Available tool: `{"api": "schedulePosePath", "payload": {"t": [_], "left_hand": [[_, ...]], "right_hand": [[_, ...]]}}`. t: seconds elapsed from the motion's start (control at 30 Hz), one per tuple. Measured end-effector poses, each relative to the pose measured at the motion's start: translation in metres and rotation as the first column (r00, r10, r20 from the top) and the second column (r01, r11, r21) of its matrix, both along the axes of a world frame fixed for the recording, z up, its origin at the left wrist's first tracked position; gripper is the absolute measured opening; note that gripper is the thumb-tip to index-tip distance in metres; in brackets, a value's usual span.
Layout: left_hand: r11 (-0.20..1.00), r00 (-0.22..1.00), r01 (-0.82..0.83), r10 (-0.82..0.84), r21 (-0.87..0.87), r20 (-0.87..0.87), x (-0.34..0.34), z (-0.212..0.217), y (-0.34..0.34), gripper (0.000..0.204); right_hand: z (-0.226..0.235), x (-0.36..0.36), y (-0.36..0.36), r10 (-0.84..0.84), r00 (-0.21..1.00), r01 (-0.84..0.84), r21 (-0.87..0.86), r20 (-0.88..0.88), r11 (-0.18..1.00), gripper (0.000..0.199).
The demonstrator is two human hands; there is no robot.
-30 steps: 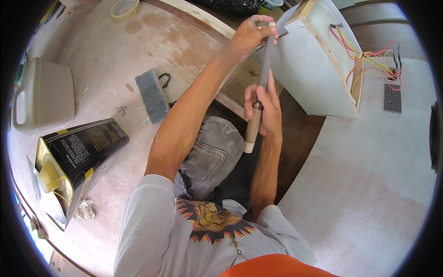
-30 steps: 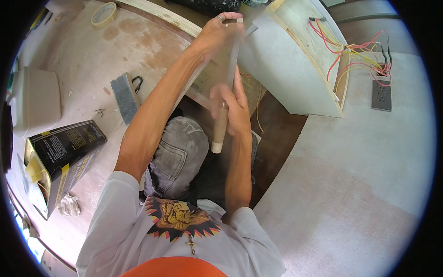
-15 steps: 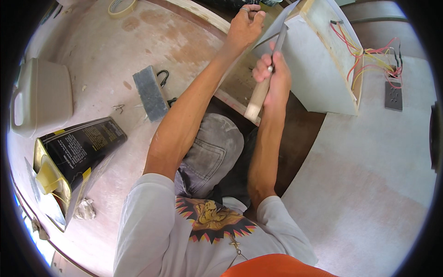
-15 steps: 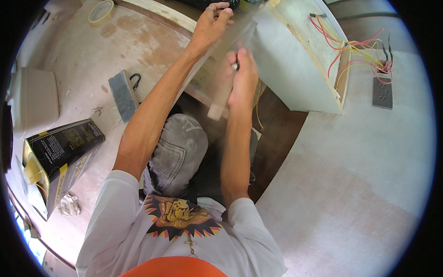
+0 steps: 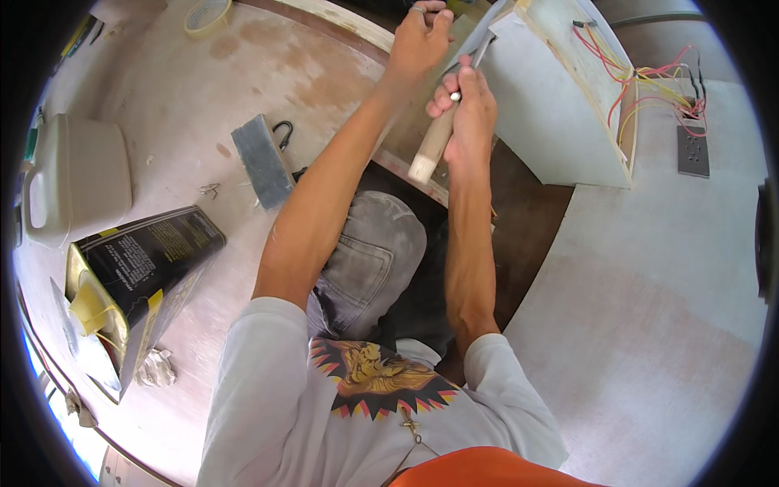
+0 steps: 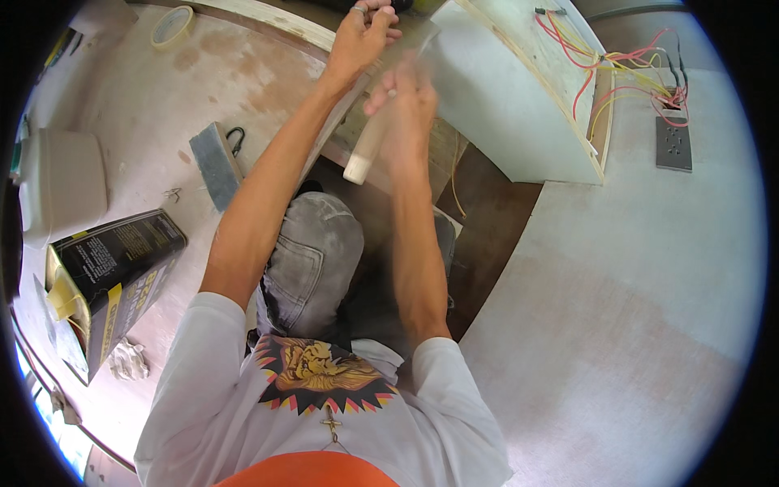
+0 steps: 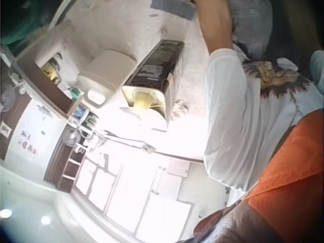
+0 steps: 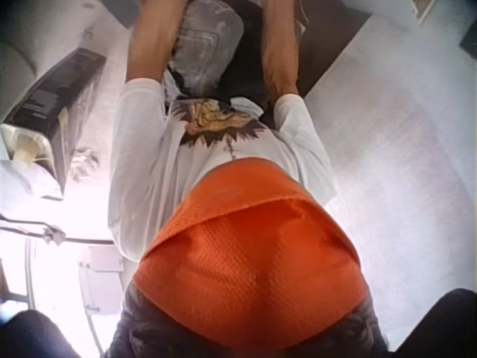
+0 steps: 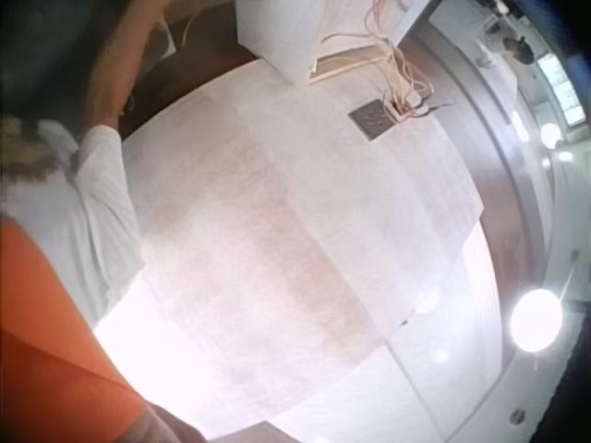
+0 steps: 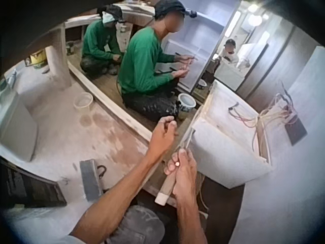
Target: The person is assembling a wooden structure, using a chisel to carve and shape the wood, and a sanding block to smooth the edges. The person also handles a plastic bag and a small wooden piece.
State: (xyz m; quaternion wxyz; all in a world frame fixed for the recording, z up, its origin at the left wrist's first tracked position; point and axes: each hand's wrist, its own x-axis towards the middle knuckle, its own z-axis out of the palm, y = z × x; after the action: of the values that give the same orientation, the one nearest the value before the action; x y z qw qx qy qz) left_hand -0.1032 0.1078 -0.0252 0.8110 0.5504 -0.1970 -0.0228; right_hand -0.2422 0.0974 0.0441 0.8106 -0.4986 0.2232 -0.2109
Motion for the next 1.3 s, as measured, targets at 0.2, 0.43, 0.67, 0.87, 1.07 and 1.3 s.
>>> {"api": "schedulePosePath", "payload": {"t": [0.2, 0.43, 0.67, 0.87, 1.07, 1.3], "left_hand": [[1.000, 1.000, 0.007, -0.007, -0.013, 0.024, -0.002, 0.003, 0.005, 0.035], [0.996, 1.000, -0.018, 0.017, 0.083, 0.014, 0.002, 0.004, 0.001, 0.034], [0.967, 0.994, -0.036, 0.009, 0.252, 0.107, -0.006, 0.012, 0.008, 0.036], [0.979, 0.997, 0.056, -0.064, 0.198, 0.035, -0.011, 0.024, 0.010, 0.039], [0.949, 0.989, -0.049, 0.002, 0.310, 0.150, -0.010, 0.022, 0.013, 0.035], [0.989, 0.994, -0.024, 0.008, 0.148, 0.108, -0.001, 0.012, 0.013, 0.034]], "right_hand": [[0.001, 0.013, -0.009, -0.040, 0.999, 0.039, 0.065, 0.020, 0.997, 0.037], [-0.021, -0.016, -0.001, 0.059, 0.991, -0.051, 0.061, -0.121, 0.997, 0.037], [0.000, -0.016, 0.011, 0.008, 0.998, -0.001, 0.115, -0.058, 0.993, 0.030], [-0.036, 0.011, -0.028, 0.017, 1.000, -0.013, 0.199, -0.018, 0.980, 0.026], [-0.005, -0.018, -0.014, 0.085, 0.996, -0.090, 0.214, 0.030, 0.973, 0.029], [-0.011, 0.001, -0.006, 0.021, 1.000, -0.022, 0.191, 0.003, 0.981, 0.026]]}}
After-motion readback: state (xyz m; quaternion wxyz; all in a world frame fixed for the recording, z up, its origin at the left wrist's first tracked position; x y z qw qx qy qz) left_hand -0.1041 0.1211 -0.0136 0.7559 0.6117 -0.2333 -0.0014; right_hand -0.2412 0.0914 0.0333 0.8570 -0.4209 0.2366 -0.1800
